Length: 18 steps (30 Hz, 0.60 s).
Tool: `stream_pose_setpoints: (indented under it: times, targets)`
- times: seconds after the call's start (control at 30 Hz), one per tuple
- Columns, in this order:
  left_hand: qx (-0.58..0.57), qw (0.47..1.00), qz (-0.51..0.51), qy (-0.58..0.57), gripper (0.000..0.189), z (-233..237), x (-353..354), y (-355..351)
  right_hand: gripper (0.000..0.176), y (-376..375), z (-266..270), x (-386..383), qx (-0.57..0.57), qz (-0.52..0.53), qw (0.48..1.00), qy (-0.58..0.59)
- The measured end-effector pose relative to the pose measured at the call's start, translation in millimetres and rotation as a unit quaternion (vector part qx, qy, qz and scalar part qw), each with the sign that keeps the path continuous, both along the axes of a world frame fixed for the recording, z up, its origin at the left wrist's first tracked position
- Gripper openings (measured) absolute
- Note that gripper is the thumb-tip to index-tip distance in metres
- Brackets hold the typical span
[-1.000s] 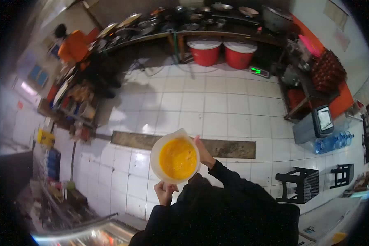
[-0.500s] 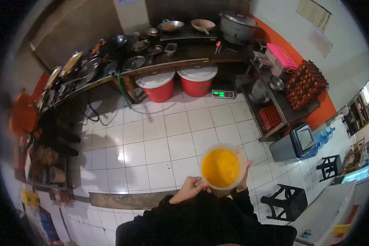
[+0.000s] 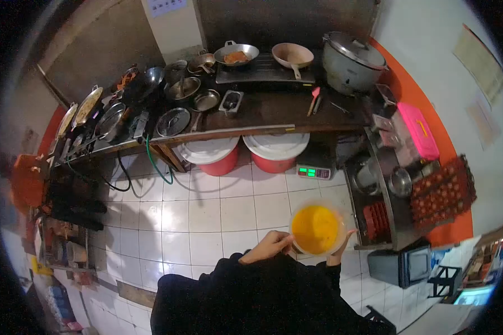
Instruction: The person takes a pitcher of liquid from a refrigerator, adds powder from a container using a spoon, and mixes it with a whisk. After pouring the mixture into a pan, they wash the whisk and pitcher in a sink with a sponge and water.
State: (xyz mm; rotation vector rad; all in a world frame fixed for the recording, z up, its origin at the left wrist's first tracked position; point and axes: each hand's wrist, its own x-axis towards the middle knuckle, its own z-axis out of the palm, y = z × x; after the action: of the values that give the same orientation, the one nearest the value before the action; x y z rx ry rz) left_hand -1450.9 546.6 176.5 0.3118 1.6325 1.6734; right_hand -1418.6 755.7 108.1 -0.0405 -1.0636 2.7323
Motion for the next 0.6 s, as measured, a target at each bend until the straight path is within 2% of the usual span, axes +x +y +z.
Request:
stream_pose_setpoints:
  times: [0.07,0.1,0.17,0.2,0.23,0.3,0.33,0.43,0.5,0.57,0.6]
  targets:
    - [-0.057,0.991,0.023,0.116,0.043,6,-51,11,0.073,11,-8,-59,0.034,0.015,0.999,-0.033]
    - [-0.055,0.992,0.028,0.11,0.043,3,-74,16,0.073,17,-10,-89,0.071,0.023,0.995,-0.059]
    - [-0.125,0.984,0.114,0.054,0.049,-14,-127,27,0.074,23,-14,-151,0.102,0.035,0.992,-0.069]
    - [-0.18,0.973,0.131,0.063,0.052,-25,-154,31,0.075,23,-17,-183,0.129,0.039,0.988,-0.074]
    - [-0.18,0.973,0.132,0.06,0.052,-31,-181,35,0.075,23,-20,-214,0.13,0.04,0.988,-0.077]
    - [-0.21,0.958,0.169,0.096,0.051,-41,-236,43,0.075,22,-29,-272,0.015,0.088,0.993,-0.074]
    - [-0.189,0.954,0.199,0.117,0.049,-44,-263,46,0.075,21,-34,-299,0.013,0.081,0.993,-0.081]
    - [-0.238,0.941,0.195,0.14,0.046,-70,-348,52,0.073,26,-44,-387,0.009,0.048,0.993,-0.109]
    - [-0.232,0.948,0.178,0.126,0.043,-86,-400,55,0.072,36,-66,-438,0.029,0.062,0.988,-0.137]
    - [-0.212,0.945,0.205,0.143,0.042,-113,-445,59,0.07,40,-73,-483,0.016,0.046,0.987,-0.154]
    - [-0.255,0.934,0.176,0.179,0.042,-117,-471,62,0.068,41,-68,-505,0.029,0.041,0.983,-0.178]
